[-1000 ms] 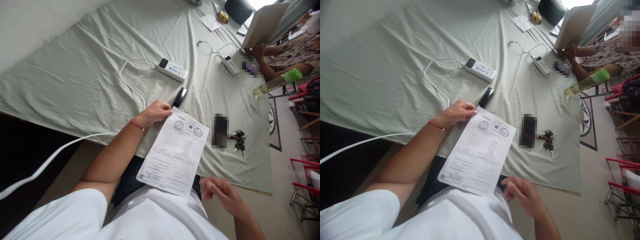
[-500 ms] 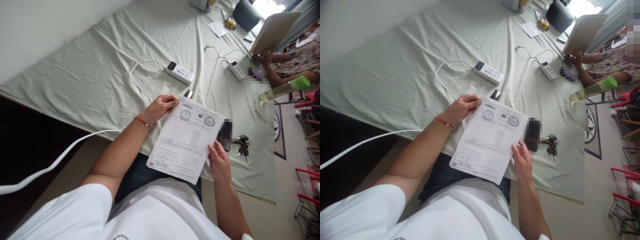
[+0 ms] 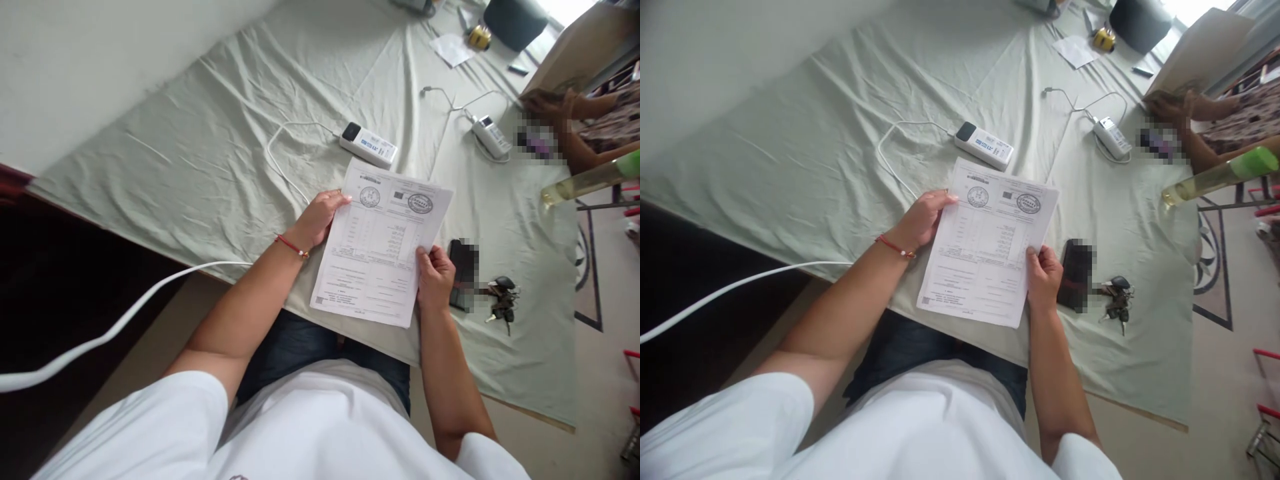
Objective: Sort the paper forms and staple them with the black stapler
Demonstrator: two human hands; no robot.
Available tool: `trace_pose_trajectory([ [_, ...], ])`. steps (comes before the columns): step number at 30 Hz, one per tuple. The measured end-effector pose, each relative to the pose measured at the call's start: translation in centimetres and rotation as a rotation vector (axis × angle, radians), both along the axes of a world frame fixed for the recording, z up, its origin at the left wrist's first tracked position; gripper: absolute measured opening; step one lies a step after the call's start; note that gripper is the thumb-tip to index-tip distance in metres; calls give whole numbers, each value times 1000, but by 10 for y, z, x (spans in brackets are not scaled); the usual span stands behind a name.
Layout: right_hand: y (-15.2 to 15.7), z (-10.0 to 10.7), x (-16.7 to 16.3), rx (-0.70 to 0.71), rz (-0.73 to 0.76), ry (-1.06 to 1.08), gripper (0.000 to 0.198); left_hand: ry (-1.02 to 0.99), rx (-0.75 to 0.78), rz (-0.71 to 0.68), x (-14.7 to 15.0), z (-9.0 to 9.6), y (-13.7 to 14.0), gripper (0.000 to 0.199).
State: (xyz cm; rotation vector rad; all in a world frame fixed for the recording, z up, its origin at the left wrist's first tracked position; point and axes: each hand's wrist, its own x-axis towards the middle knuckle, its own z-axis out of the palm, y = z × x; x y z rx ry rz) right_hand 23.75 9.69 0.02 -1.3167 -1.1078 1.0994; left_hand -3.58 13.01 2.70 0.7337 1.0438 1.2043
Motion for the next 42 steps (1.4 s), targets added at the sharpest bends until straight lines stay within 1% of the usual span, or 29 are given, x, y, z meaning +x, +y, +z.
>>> trace_pose_trajectory([
  [2,-3,-4,2,12,-12,-36,35,42,-61,-6,1,-5,2,16],
  [3,-5,-5,2,29,-28,-35,34,59,-69,0,1,-7,3,17],
  [7,-6,-1,0,77,-79,20,33,20,-9,51,-1,-11,5,38],
  [9,-6,1,-1,58,-44,-1,36,3,8,79,-1,-11,6,48],
  [11,-8,2,-1,38,3,-38,36,6,10,99,-2,-9,5,52],
  [13,-9,2,1,32,29,-69,36,9,7,103,-1,-7,5,50],
  [15,-10,2,5,36,17,-113,36,5,6,104,-1,-6,5,42],
  [19,-9,3,13,95,-79,-295,43,11,-11,85,-1,-7,5,30],
  [22,-7,6,15,154,-155,-363,40,20,-33,69,-1,-8,5,27],
  [25,-5,9,16,172,-242,-301,34,33,-37,78,-2,-10,5,28],
  [30,3,9,19,157,-348,-10,25,18,-10,99,-4,-12,6,36],
  [35,9,11,23,181,-445,151,22,-18,-7,115,-3,-9,5,38],
  [38,7,11,21,149,-400,157,25,-20,-18,118,-3,-7,5,40],
  [40,3,9,19,118,-325,87,29,-9,-29,128,-3,-7,5,45],
  [42,0,6,17,109,-258,-32,32,-3,-35,143,-3,-8,5,49],
])
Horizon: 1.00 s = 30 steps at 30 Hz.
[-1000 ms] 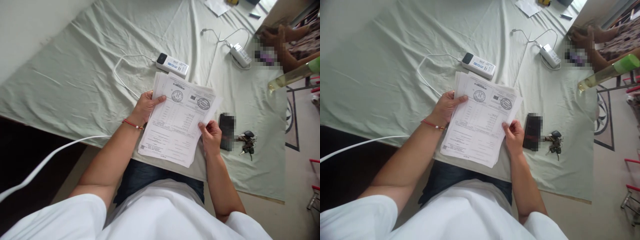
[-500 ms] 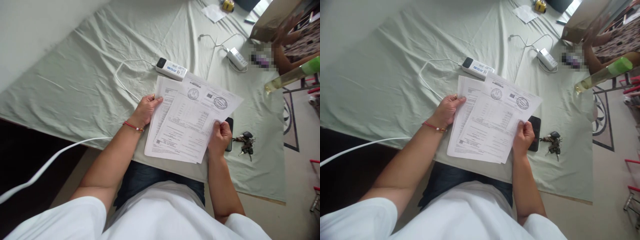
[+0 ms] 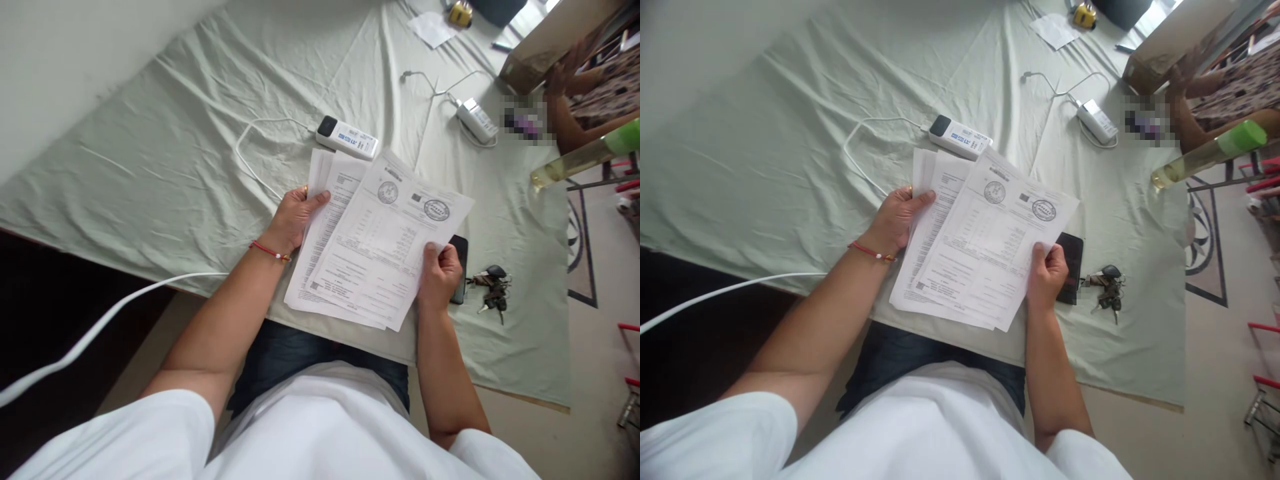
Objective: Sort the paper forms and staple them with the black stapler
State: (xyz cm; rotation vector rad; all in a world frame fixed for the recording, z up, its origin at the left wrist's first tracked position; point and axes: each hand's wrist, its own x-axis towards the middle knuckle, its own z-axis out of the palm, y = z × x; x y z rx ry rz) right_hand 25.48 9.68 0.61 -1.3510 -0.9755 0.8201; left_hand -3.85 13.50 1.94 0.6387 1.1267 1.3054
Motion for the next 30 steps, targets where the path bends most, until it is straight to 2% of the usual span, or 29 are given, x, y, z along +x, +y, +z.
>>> trace_pose_trajectory([
  [4,-3,-7,-3,-35,82,-134,37,-10,3,-3,0,0,0,51],
  [7,-4,-10,-5,-55,160,-72,44,-41,16,-10,1,1,-1,52],
  [11,-5,-10,-6,-124,253,-23,33,-57,13,16,3,1,-1,50],
  [23,-4,-11,-1,-43,136,-160,48,-63,10,26,3,-4,1,40],
  [30,-1,-12,0,-33,91,-66,37,-59,-1,56,3,-3,2,43],
])
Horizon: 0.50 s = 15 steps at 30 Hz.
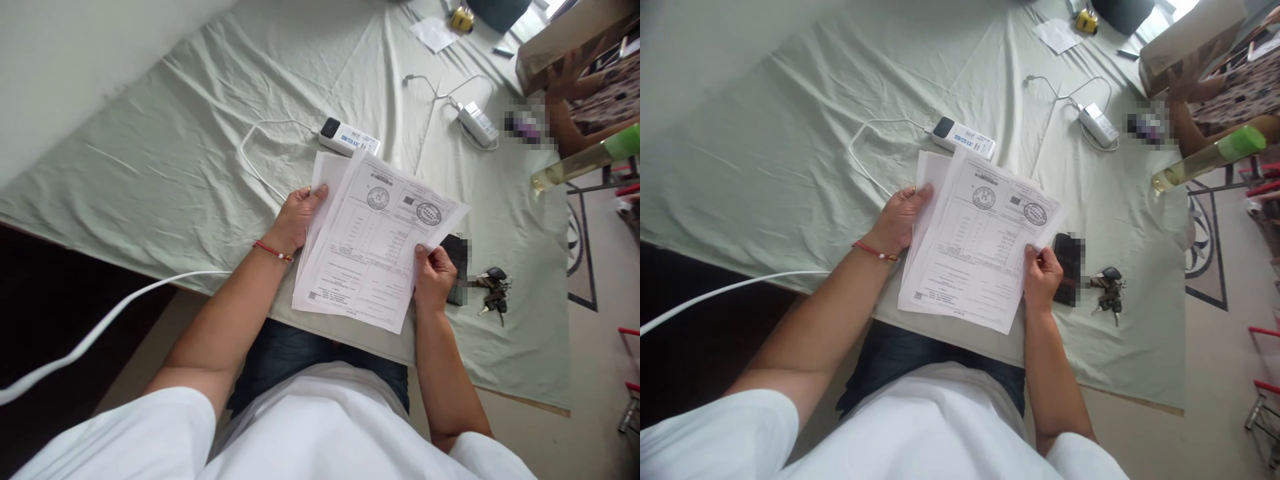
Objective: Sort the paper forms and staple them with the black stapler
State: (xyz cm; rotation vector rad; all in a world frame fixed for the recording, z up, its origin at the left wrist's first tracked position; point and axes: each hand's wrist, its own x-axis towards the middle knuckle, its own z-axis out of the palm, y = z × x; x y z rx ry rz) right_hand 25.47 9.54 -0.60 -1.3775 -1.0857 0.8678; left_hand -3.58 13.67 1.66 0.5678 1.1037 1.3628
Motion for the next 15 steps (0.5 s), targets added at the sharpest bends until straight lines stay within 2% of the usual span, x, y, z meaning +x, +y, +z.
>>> trace_pose_trajectory([
  [8,3,8,-1,133,-121,57,27,-6,13,48,0,-2,2,34],
  [15,6,16,-6,109,-99,231,27,-4,5,49,0,-1,2,32],
])
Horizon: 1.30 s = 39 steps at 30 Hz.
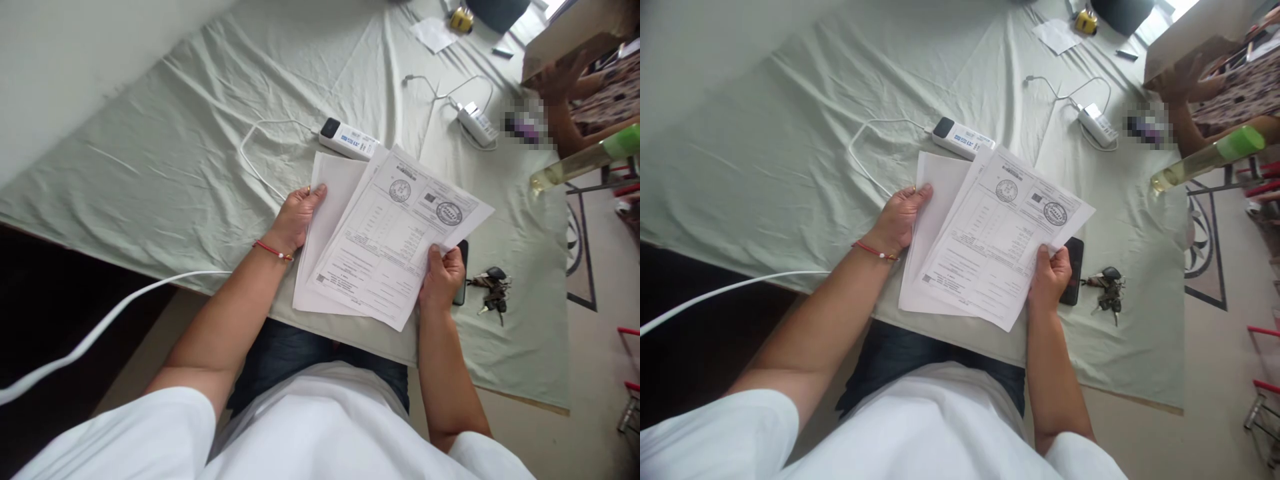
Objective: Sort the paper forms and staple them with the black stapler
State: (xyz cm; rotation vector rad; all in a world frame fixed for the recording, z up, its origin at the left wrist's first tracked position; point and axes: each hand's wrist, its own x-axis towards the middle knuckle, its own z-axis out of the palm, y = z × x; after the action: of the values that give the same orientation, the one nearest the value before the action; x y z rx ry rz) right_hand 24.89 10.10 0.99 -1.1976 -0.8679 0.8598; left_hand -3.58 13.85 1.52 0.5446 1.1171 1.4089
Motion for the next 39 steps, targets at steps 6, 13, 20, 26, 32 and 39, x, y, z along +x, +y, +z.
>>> trace_pose_trajectory([
  [6,-1,0,0,1,-1,-2,29,1,-2,-12,-1,0,0,34],
  [13,-1,0,0,-25,-12,-47,31,6,2,-21,0,0,0,37],
  [20,-2,-7,1,-119,57,-115,38,25,-14,-5,-5,1,-1,20],
  [26,-4,-13,4,-140,83,-257,37,18,21,-106,-2,7,-7,36],
  [32,-5,-18,7,-145,154,-280,43,48,36,-127,0,10,-9,49],
  [39,-4,-15,3,-146,121,-200,58,45,45,-112,0,8,-9,49],
])
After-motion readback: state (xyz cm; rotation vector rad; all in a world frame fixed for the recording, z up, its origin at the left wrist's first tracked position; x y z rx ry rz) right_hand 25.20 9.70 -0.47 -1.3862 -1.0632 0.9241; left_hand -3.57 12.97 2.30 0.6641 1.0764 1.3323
